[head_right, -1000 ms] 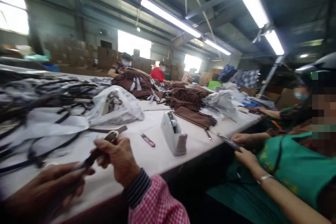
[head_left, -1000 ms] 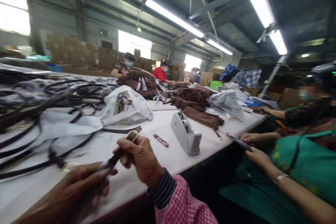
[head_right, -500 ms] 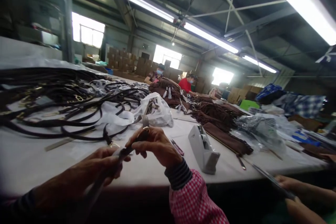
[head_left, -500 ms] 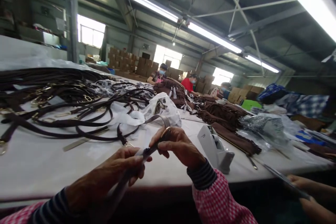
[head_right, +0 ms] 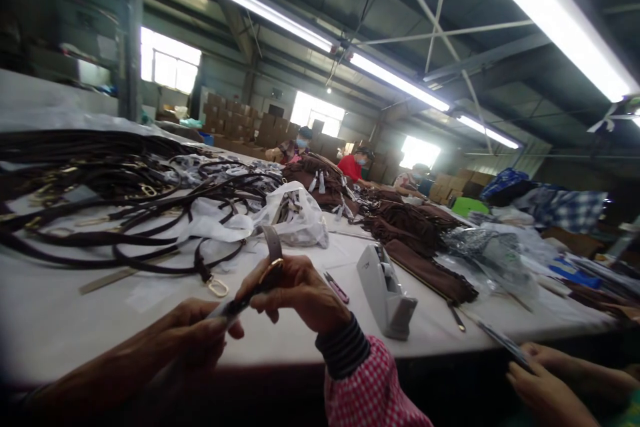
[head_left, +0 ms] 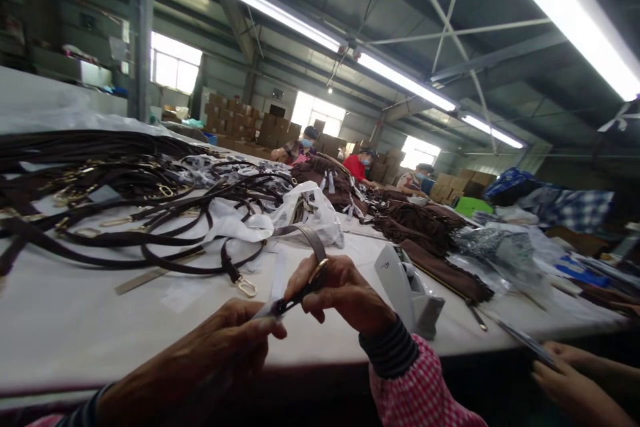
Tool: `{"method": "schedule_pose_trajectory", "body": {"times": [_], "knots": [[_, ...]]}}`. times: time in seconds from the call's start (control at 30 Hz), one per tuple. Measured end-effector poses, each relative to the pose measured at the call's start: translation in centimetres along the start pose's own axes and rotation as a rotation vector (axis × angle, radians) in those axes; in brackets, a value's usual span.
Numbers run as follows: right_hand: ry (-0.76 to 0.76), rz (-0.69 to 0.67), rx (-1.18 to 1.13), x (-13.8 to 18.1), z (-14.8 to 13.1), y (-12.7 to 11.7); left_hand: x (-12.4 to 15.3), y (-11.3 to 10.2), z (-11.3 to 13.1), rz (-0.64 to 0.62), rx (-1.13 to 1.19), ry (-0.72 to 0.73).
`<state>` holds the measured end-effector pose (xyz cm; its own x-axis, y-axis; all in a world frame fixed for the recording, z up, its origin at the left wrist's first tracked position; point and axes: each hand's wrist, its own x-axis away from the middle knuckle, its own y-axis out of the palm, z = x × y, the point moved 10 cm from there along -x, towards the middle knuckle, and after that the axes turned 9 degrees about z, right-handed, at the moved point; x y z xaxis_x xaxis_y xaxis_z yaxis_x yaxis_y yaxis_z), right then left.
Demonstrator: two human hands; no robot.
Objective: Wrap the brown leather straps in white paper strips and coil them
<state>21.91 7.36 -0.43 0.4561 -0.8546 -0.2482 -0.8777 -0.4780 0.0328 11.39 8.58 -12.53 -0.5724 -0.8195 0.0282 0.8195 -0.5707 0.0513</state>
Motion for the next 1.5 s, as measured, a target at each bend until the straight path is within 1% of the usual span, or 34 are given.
{"method": "schedule_pose_trajectory", "body": {"times": [0.07, 0.17, 0.23, 0.3, 0.37, 0.4, 0.47, 0.53, 0.63, 0.7, 0.8, 0.87, 0.93, 1.03, 1.1, 1.2, 1.27, 1.33, 1.4, 1.5], "knots": [[0.011, 0.023, -0.026, 0.0, 0.5, 0.0, -0.3, -0.5, -0.4, 0.019, -0.070, 0.023], [0.048, 0.057, -0.069, -0.5, 1.7, 0.5, -1.2, -2.0, -0.2, 0.114, -0.228, 0.060], [0.081, 0.118, -0.102, -1.2, 2.9, 0.5, -1.6, -3.1, 0.9, 0.211, -0.288, 0.117], [0.100, 0.215, -0.125, -1.6, 4.1, 0.3, -1.6, -3.3, 2.0, 0.253, -0.314, 0.166], [0.094, 0.315, -0.123, -1.7, 4.9, -0.1, -1.3, -2.6, 2.7, 0.228, -0.310, 0.171], [0.087, 0.340, -0.114, -1.6, 5.2, -0.1, -1.1, -2.2, 2.8, 0.216, -0.292, 0.161], [0.077, 0.346, -0.125, -1.6, 5.5, 0.0, -0.7, -1.6, 3.1, 0.195, -0.236, 0.151], [0.100, 0.331, -0.199, -1.6, 5.7, 0.1, -0.5, -1.2, 3.0, 0.169, -0.182, 0.130], [0.179, 0.383, -0.303, -1.8, 6.2, -0.2, -0.3, -0.9, 2.2, 0.129, -0.118, 0.052], [0.192, 0.406, -0.281, -2.0, 5.9, -0.3, 0.0, -0.9, 2.0, 0.110, -0.066, 0.015], [0.122, 0.354, -0.187, -2.4, 4.4, 0.4, 0.6, -0.7, 2.6, 0.082, 0.016, 0.005], [0.069, 0.295, -0.147, -2.6, 3.3, 1.0, 1.1, -0.3, 3.1, 0.033, 0.078, 0.010], [0.050, 0.248, -0.134, -2.6, 2.7, 1.5, 1.6, 0.7, 3.4, -0.057, 0.141, 0.005], [0.058, 0.220, -0.133, -2.5, 2.2, 1.7, 2.3, 2.5, 3.5, -0.215, 0.193, -0.031], [0.045, 0.222, -0.130, -2.4, 2.0, 1.5, 2.7, 3.3, 3.6, -0.263, 0.169, -0.033], [0.002, 0.212, -0.101, -2.1, 1.5, 1.3, 3.1, 3.7, 3.8, -0.275, 0.108, 0.006], [-0.022, 0.192, -0.073, -1.9, 1.4, 1.4, 3.3, 3.9, 3.5, -0.293, 0.114, -0.010], [-0.032, 0.177, -0.054, -1.8, 1.5, 1.7, 3.3, 3.8, 3.0, -0.282, 0.151, -0.045], [-0.026, 0.173, -0.053, -1.8, 1.8, 2.0, 3.0, 3.5, 2.9, -0.233, 0.196, -0.045], [0.001, 0.190, -0.069, -1.7, 2.4, 2.3, 2.0, 2.6, 3.4, -0.108, 0.242, 0.018]]}}
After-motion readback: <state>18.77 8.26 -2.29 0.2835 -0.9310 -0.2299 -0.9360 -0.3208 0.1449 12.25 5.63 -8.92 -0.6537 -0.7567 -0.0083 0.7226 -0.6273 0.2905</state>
